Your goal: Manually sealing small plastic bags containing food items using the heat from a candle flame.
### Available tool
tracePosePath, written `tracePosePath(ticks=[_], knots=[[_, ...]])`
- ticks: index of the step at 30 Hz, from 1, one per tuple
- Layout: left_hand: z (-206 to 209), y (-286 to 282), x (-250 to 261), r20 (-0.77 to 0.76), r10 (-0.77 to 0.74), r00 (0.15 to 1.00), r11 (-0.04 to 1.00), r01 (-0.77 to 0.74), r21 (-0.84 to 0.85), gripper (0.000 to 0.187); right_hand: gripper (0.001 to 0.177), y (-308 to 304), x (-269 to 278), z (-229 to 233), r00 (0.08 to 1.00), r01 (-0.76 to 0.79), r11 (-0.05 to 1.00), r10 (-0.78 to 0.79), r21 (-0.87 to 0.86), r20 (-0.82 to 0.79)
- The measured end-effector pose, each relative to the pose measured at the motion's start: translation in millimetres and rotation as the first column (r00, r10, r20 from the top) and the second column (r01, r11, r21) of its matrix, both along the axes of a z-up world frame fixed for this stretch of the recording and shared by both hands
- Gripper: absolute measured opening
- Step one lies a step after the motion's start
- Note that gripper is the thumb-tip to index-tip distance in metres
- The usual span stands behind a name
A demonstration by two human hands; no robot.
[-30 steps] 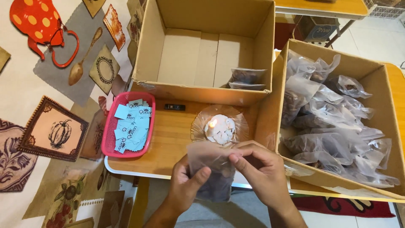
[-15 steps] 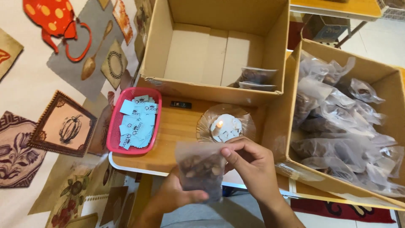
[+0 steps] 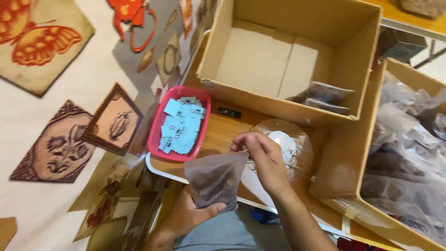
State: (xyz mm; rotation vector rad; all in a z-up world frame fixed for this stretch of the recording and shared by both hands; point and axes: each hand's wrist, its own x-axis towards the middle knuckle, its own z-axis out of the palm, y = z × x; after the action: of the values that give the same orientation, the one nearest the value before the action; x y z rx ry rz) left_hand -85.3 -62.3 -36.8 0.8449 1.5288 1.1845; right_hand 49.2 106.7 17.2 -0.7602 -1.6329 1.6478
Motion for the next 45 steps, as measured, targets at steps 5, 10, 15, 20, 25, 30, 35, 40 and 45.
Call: tracePosePath(ticks=[5,10,15,20,25,30,35,40,45], knots=[[-26.7,-22.0,-13.1,-0.014,0.097,0.995,0.993,-0.098,-0.065,0.047,0.017,20.5,-64.1,-48.1,0.957,-0.155,0.978,0.113,0.142,0.267],[-40.1,-36.8,-19.4,-0.039,0.065,0.997,0.994,-0.061,0.088,0.055,0.019,43.7,-116.9,-101.4,0.864,-0.369,0.621,-0.045,0.691,0.502],[-36.2,-36.9,-25.9,-0.114,0.042,0.993,0.999,-0.040,0.019,0.052,0.044,55.4,-149.0,-120.8,0.737,-0.558,0.386,-0.179,0.735,0.652],[-39.0,-30.0,-31.3,-0.079,0.044,0.996,0.999,-0.043,0.024,0.050,0.065,42.7,-170.1,-121.7,0.668,-0.629,0.313,-0.252,0.712,0.701],[-38.0,-24.3,-33.2,-0.087,0.039,0.995,0.999,-0.039,0.000,0.054,0.077,37.9,-180.5,-137.2,0.667,-0.606,0.259,-0.349,0.752,0.658],[-46.2,-25.6,-34.2,-0.031,0.052,0.998,0.996,-0.049,0.074,0.041,0.062,39.3,-183.7,-125.2,0.602,-0.647,0.419,-0.234,0.638,0.764],[-40.6,-23.2,-35.4,-0.017,0.060,0.998,0.994,-0.058,0.096,0.042,0.017,46.8,-174.3,-115.7,0.727,-0.555,0.567,-0.026,0.609,0.686],[-32.1,-21.6,-32.6,-0.029,0.004,1.000,1.000,-0.003,0.027,0.044,0.011,46.3,-157.2,-75.8,0.711,-0.540,0.680,0.054,0.496,0.701],[-31.0,-22.2,-26.9,-0.028,-0.010,1.000,0.995,0.012,0.094,0.044,0.006,52.5,-142.2,-50.8,0.790,-0.408,0.871,0.187,0.273,0.584]])
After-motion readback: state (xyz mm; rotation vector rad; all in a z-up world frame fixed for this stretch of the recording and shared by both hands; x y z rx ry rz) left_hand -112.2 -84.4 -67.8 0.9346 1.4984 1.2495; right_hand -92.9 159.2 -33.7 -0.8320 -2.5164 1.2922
